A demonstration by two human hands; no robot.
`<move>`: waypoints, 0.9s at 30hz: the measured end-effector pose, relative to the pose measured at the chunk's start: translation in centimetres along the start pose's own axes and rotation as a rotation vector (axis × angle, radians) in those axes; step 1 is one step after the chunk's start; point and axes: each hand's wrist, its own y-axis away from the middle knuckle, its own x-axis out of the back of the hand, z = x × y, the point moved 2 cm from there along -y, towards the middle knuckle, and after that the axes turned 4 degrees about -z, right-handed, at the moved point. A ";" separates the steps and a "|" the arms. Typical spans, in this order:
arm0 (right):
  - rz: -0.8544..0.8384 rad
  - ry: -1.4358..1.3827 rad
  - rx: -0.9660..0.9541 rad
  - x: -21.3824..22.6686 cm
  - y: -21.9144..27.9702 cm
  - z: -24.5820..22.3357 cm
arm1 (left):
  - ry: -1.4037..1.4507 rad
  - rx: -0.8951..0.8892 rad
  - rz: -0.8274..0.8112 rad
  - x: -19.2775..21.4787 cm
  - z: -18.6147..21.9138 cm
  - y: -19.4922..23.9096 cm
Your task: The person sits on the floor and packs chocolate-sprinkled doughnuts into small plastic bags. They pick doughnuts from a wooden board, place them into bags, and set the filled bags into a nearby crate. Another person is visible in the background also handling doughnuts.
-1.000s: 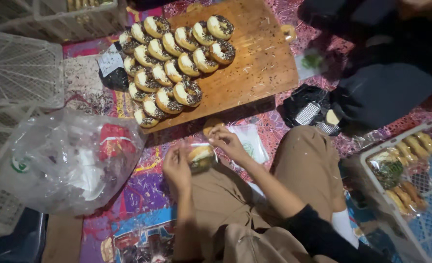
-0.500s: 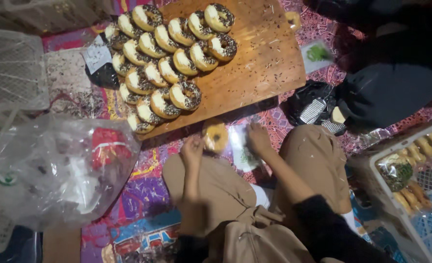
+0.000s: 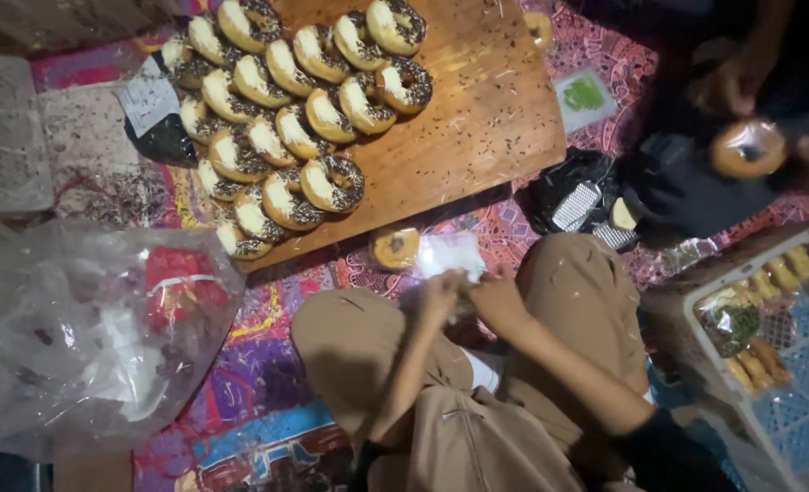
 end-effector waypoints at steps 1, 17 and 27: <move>0.242 0.061 0.001 1.6 0.9 0.1 | -0.238 -0.489 0.146 -1.7 1.6 1.3; 0.699 -0.712 -0.194 19.5 -13.2 -12.5 | 1.196 -1.089 0.423 14.0 4.7 15.9; 0.793 -0.636 -0.194 16.6 -8.2 2.0 | 1.180 -0.976 0.518 13.9 -0.1 14.1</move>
